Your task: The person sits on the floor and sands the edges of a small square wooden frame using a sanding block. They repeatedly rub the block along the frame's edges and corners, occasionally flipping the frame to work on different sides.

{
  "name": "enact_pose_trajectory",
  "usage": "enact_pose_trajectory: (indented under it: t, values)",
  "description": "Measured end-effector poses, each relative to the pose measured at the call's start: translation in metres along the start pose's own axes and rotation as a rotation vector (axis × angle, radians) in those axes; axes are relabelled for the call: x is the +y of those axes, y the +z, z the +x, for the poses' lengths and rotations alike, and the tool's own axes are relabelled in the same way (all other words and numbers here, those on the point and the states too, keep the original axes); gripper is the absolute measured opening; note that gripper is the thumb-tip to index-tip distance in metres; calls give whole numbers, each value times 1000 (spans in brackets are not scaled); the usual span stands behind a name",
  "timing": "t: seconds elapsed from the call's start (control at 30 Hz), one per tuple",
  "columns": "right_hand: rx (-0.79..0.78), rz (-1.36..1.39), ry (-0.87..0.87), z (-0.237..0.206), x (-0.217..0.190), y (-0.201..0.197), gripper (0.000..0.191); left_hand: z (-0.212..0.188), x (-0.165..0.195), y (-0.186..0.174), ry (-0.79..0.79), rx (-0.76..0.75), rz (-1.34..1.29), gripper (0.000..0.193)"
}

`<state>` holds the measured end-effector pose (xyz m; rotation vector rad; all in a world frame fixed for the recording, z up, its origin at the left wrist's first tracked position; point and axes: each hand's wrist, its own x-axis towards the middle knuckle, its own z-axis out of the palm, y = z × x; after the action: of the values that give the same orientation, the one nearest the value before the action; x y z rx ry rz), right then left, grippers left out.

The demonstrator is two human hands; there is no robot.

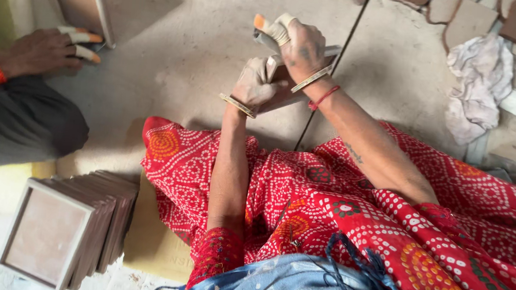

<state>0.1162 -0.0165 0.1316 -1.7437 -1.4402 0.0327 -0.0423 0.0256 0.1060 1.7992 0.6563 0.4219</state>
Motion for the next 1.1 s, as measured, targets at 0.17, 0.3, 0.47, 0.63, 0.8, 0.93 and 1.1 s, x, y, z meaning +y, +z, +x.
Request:
enact_pose_trajectory:
  t: [0.17,0.3,0.47,0.63,0.8,0.93,1.1]
  values:
    - [-172,-12,-178,-1,-32,7,52,-2,-19,15,291,116,-372,14]
    - [-276,-22,34,-6,-6,12,55,-3,-16,14,146,127,-274,16]
    - [-176,-135,-38,-13,69,-12,36,-10,-4,3,32,140,-164,37]
    - [-207,-61,105,-23,83,-31,32,-3,-5,3,31,68,-156,35]
    - [-86,72,-458,-21,12,18,46,-1,-21,9,132,103,-268,26]
    - [-169,-147,-283,-13,-12,40,56,-8,-29,9,102,210,-358,24]
    - [-269,-5,-159,-21,58,9,38,-10,-20,-3,-98,183,-233,27]
